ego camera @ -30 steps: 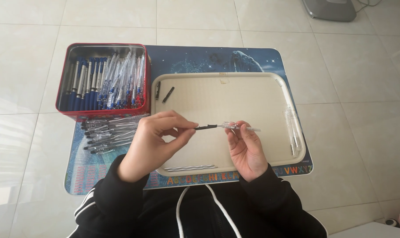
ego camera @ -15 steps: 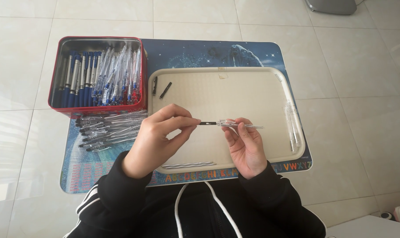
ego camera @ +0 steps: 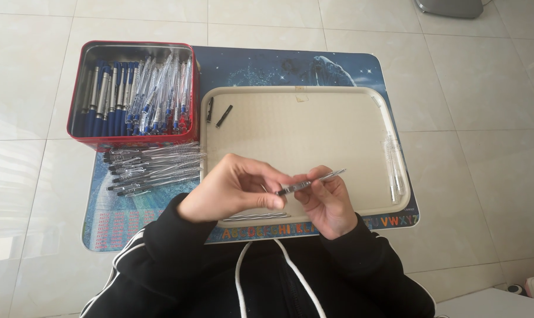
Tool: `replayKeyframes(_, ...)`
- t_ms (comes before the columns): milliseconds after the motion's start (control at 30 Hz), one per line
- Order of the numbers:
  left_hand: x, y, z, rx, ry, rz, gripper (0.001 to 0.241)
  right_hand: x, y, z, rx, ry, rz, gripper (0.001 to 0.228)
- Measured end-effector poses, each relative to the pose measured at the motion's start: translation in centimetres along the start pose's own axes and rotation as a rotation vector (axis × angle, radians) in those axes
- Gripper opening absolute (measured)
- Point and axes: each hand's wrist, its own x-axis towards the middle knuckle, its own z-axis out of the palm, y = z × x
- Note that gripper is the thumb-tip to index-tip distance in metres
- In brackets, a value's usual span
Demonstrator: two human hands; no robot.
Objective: Assembling ballpoint pens by inserting ink refills into barrels and attaching caps.
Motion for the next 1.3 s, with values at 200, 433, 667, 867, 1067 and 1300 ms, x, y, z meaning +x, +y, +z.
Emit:
replayKeyframes(200,0.1,-0.6,0.1,-0.193,-0.089,-0.071,0.023,0.1,-0.3,0.8,0.049,-0.083,0.003,0.014)
replayKeyframes(433,0.3,-0.5,0.2,-0.038,0.020,-0.077,0.018,0.3,-0.9,2.9,-0.160,0.040,-0.091,0.012)
replayKeyframes(667,0.5,-0.8,0.5,0.210,0.107,-0.092,0.015,0.2,-1.3,5.3,-0.730,0.122,-0.315,0.007)
replayKeyframes(867,0.3,-0.9,0.5,0.132,0.089,-0.077,0.016,0.3,-0.8,3.6,-0.532,0.094,-0.246,0.009)
replayKeyframes(1067,0.0,-0.3,0.1,-0.145,-0.120,-0.017,0.029,0.2,-0.6,1.1,-0.014,0.059,-0.068,0.006)
replayKeyframes(1300,0.1,0.0,0.2,-0.039,-0.035,-0.005,0.020,0.0,-0.3,1.6,-0.271,0.117,-0.231,0.007)
